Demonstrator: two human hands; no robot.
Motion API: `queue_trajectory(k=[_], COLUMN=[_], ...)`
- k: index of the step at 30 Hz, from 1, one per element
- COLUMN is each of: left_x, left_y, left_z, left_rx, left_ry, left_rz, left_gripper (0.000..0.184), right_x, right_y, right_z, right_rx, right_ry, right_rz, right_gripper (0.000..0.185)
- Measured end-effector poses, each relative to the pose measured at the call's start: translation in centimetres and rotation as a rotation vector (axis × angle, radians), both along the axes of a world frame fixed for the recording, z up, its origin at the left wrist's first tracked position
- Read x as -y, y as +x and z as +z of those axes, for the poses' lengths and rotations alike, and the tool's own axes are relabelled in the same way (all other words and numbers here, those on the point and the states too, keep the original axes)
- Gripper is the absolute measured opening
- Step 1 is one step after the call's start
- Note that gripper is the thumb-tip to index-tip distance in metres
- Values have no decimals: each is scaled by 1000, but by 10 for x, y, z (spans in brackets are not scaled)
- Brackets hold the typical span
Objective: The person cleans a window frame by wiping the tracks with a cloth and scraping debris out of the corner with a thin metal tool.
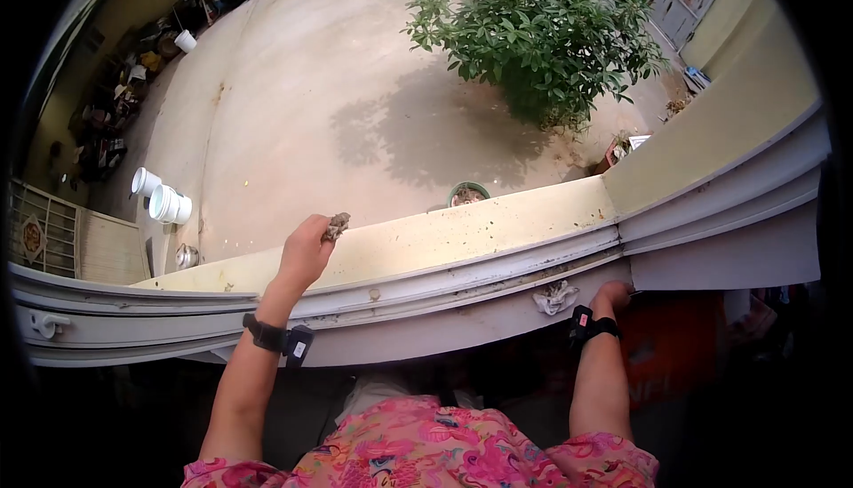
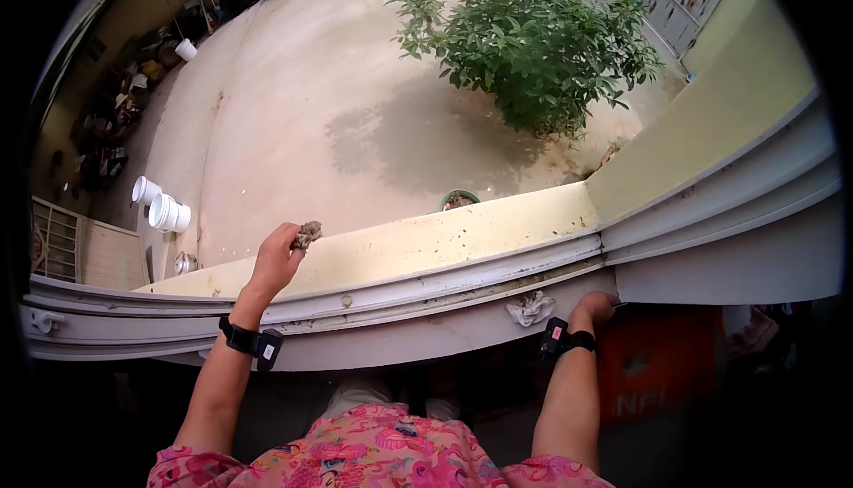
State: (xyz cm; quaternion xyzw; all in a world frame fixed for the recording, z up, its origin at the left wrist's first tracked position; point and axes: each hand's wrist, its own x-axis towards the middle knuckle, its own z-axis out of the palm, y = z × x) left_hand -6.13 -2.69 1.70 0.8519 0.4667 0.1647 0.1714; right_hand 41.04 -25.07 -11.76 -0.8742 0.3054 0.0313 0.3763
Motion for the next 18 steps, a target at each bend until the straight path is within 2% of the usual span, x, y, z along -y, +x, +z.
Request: queue_trajectory(k=[1, 4, 6, 10, 13, 18], left_x=[13, 44, 65, 97, 112, 123], left_y=[-7, -45, -72, -107, -127, -144], left_z=[5, 11, 15, 25, 15, -14], left_rx=[59, 98, -73, -129, -190, -276], left_ry=[-34, -122, 38, 180, 193, 128], left_rz=[53, 165, 69, 170, 200, 236], left_gripper=[23, 28, 30, 28, 29, 17], right_x=[-5, 0, -1, 3, -8, -4], right_y=[-9, 4, 2, 8, -14, -5], right_z=[14, -4, 0, -7, 20, 4], right_rx=[1, 21, 35, -6, 13, 32], right_ry=[43, 31, 125, 44, -48, -85], right_rz=[-5, -27, -44, -10, 79, 100], right_gripper=[60, 58, 58, 54, 52, 51])
